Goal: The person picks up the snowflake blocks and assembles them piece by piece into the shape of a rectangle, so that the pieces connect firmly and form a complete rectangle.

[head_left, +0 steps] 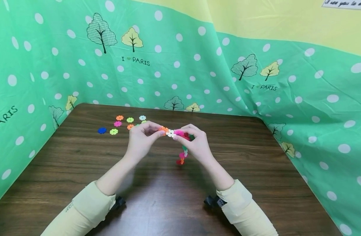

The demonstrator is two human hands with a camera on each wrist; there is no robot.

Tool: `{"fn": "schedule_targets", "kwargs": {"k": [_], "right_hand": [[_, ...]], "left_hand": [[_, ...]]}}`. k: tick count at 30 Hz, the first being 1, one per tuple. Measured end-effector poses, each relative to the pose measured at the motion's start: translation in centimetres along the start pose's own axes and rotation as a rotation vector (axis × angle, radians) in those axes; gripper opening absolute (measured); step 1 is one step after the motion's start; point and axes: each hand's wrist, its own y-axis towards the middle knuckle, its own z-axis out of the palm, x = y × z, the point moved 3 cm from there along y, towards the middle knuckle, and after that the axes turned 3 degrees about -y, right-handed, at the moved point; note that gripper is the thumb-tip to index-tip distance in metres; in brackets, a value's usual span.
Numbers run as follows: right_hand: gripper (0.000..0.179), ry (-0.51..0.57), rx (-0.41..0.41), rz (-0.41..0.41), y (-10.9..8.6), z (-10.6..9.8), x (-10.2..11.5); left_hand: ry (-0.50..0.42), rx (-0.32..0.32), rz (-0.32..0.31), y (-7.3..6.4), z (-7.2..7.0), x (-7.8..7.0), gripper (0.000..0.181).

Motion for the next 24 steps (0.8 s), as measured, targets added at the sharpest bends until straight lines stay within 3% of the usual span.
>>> {"fn": "schedule_targets", "kwargs": {"k": [7,16,24], "right_hand": [[0.018,0.023,0.055,0.091,-0.1,0.2,-0.5],[0.017,0.127,0.035,0.157,-0.1,-0.6,1.0],[0.016,0.173,0.005,0.204,0.0,-1.2,-0.5]], "left_hand": [[0.036,0.019,0.034,0.6,-0.4,-0.5,0.018],[0.089,0.069,0.039,0.9,-0.7,-0.1,0.017],[0.193,0.084,0.029,1.5,-2.3,0.6,0.018]]}}
